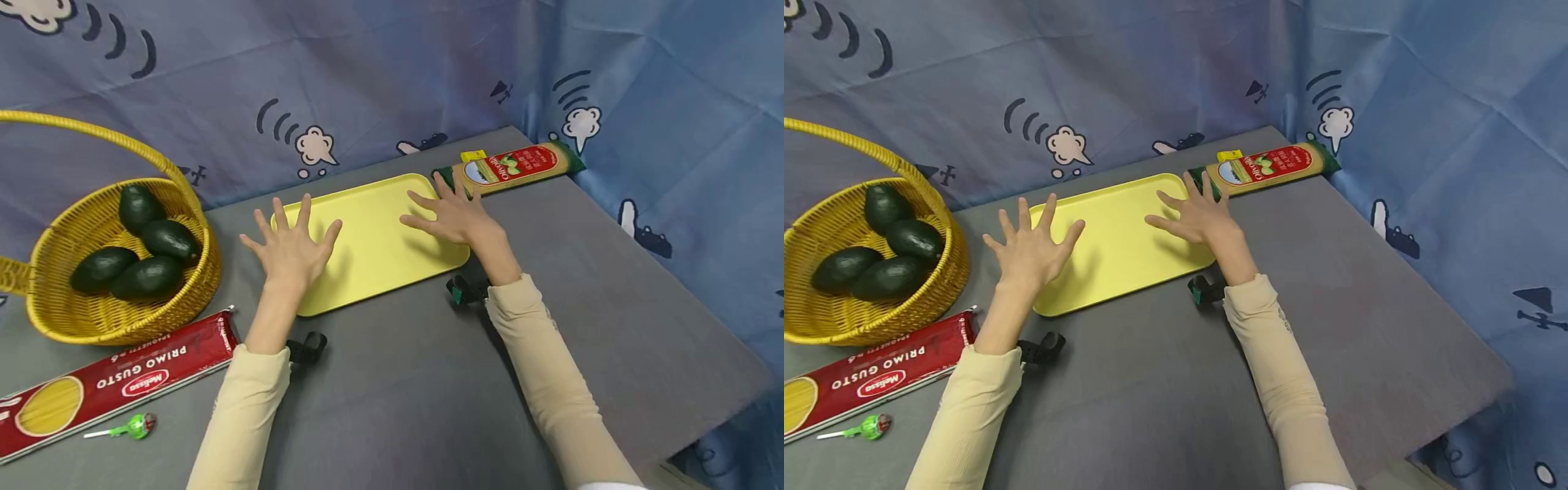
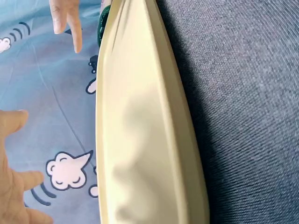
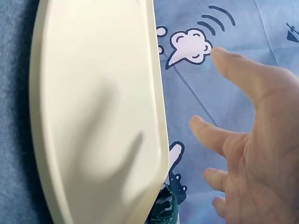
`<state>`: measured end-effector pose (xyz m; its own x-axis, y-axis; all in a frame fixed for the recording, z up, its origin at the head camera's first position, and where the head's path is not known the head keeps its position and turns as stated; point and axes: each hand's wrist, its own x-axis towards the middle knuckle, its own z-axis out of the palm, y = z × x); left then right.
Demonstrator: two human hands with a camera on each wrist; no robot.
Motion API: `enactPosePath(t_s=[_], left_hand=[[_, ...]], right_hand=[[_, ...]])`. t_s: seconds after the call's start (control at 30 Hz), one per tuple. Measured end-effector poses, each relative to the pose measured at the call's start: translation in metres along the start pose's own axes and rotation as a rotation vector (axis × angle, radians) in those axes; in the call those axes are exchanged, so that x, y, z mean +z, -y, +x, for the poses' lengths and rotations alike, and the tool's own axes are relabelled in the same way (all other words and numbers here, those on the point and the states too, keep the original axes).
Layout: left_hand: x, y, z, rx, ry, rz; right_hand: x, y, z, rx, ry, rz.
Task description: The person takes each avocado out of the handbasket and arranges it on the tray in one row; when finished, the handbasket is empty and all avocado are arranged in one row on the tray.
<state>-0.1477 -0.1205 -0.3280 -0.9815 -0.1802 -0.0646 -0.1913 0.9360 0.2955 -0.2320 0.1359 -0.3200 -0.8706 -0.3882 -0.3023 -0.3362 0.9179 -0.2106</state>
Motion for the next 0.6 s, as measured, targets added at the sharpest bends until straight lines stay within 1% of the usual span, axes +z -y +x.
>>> enactPosePath(t_s=[0.17, 0.3, 0.37, 0.43, 0.5, 0.6], left_hand=[[0.002, -0.001, -0.003, 0.017, -0.004, 0.026], [0.001, 0.001, -0.007, 0.042, -0.005, 0.025], [0.000, 0.003, -0.010, 0.056, -0.007, 0.022], [-0.003, 0.006, -0.013, 0.071, -0.008, 0.012], [-0.007, 0.010, -0.017, 0.094, -0.015, -0.003], [-0.014, 0.017, -0.025, 0.150, -0.025, -0.041]], right_hand=[[0.007, -0.010, -0.003, -0.028, 0.000, 0.074], [0.007, -0.020, -0.009, -0.049, 0.016, 0.129], [0.006, -0.027, -0.011, -0.073, 0.021, 0.162], [0.005, -0.034, -0.011, -0.113, 0.022, 0.219], [0.004, -0.042, -0.011, -0.174, 0.026, 0.293], [0.004, -0.054, -0.009, -0.271, 0.059, 0.383]])
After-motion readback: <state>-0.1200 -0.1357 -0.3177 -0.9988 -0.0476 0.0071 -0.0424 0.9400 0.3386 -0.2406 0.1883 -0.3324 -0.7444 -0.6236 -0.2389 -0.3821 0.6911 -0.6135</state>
